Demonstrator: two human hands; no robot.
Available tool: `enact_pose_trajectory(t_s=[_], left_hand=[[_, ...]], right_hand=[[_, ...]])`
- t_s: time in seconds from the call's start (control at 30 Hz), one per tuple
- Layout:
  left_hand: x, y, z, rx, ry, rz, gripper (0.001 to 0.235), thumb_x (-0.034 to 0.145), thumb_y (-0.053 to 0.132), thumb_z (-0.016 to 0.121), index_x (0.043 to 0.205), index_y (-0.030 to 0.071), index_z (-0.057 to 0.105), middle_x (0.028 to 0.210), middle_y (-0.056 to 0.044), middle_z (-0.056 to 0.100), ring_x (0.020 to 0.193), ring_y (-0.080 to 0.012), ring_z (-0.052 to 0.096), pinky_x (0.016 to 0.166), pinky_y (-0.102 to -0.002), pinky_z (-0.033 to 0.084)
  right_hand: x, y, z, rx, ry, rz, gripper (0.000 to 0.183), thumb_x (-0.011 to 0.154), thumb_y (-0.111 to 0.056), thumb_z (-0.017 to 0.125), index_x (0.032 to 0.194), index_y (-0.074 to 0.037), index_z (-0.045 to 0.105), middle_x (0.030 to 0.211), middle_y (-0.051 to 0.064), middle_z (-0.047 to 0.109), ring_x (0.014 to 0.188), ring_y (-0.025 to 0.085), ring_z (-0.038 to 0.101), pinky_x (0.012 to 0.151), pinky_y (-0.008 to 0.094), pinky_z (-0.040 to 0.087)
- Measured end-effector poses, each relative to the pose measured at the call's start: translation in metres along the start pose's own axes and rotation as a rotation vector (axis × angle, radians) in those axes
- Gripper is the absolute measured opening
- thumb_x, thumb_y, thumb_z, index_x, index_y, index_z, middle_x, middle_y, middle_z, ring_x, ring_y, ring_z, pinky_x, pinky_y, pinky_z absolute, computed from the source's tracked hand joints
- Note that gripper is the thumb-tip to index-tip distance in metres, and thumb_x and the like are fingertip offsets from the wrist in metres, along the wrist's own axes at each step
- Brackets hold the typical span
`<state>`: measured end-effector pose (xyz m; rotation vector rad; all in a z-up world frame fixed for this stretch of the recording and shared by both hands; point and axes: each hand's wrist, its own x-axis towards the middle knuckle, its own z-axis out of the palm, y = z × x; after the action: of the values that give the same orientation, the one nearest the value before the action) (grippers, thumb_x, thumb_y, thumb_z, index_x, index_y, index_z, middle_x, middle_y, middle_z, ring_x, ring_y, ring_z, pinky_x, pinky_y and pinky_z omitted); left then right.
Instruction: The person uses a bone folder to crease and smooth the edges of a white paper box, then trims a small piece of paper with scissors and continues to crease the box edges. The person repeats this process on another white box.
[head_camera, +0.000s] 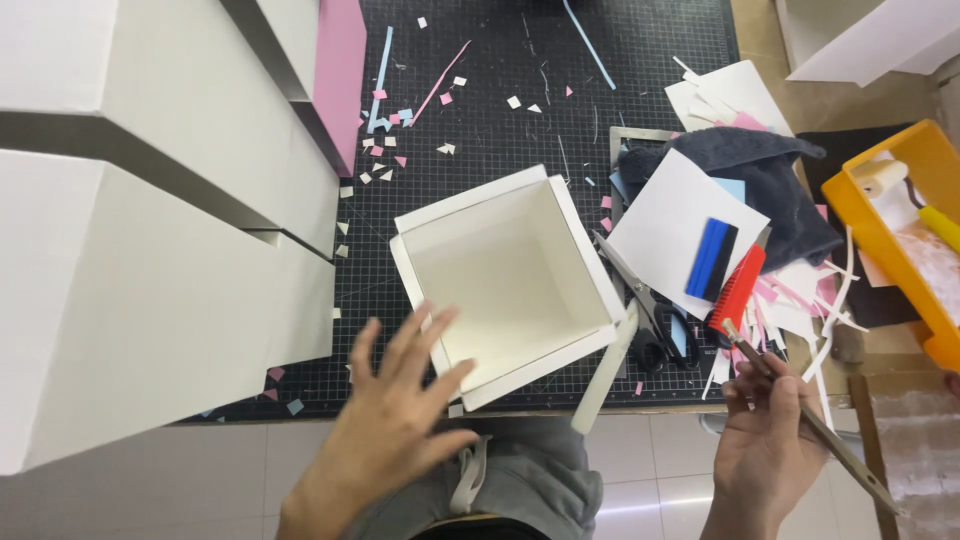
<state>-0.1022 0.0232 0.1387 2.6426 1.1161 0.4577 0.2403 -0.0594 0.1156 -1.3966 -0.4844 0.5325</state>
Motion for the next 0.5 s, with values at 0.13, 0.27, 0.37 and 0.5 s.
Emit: enact_pose_trajectory(t_s=[0.13,0.27,0.37,0.5], left_hand=[[-0.015,-0.003,0.037,0.011,0.13,0.05,0.047,0.085,0.05,0.075,0.117,0.016,0.068,0.157,-0.023,0.034,0.149,-0.0368,0.025,0.117,-0.063,-0.001],[-0.017,0.013,0.107,-0.149,0.386,-0.032,0.035,0.101,0.038,0.058,0.117,0.007,0.057,0.152,-0.024,0.041,0.148,-0.0394,0.028,0.123,-0.054,0.012],[-0.015,0.01,0.146,-0.181,0.545,-0.052,0.042,0.106,0.046,0.036,0.119,0.008,0.05,0.153,-0.023,0.04,0.15,-0.0387,0.02,0.125,-0.054,0.011],[-0.011,0.01,0.167,-0.147,0.673,-0.045,0.048,0.107,0.049,0.026,0.12,0.008,0.047,0.15,-0.025,0.043,0.15,-0.0384,0.022,0.125,-0.054,0.008]], right_hand=[[-0.023,0.009,0.017,0.155,-0.028,0.009,0.015,0.109,-0.009,0.055,0.096,-0.008,0.062,0.093,0.01,0.068,0.081,0.019,0.069,0.071,0.027,0.064],[-0.059,0.022,0.037,0.04,-0.51,-0.214,0.013,0.096,-0.001,0.049,0.095,-0.004,0.062,0.086,0.015,0.067,0.078,0.025,0.065,0.067,0.031,0.06],[-0.07,0.027,0.052,-0.218,-0.793,-0.475,0.013,0.093,-0.001,0.05,0.099,-0.006,0.061,0.091,0.014,0.069,0.085,0.026,0.066,0.074,0.034,0.058],[-0.081,0.014,0.074,-0.322,-1.014,-0.922,0.013,0.094,-0.003,0.058,0.104,0.006,0.056,0.089,0.022,0.067,0.075,0.031,0.064,0.069,0.036,0.054]])
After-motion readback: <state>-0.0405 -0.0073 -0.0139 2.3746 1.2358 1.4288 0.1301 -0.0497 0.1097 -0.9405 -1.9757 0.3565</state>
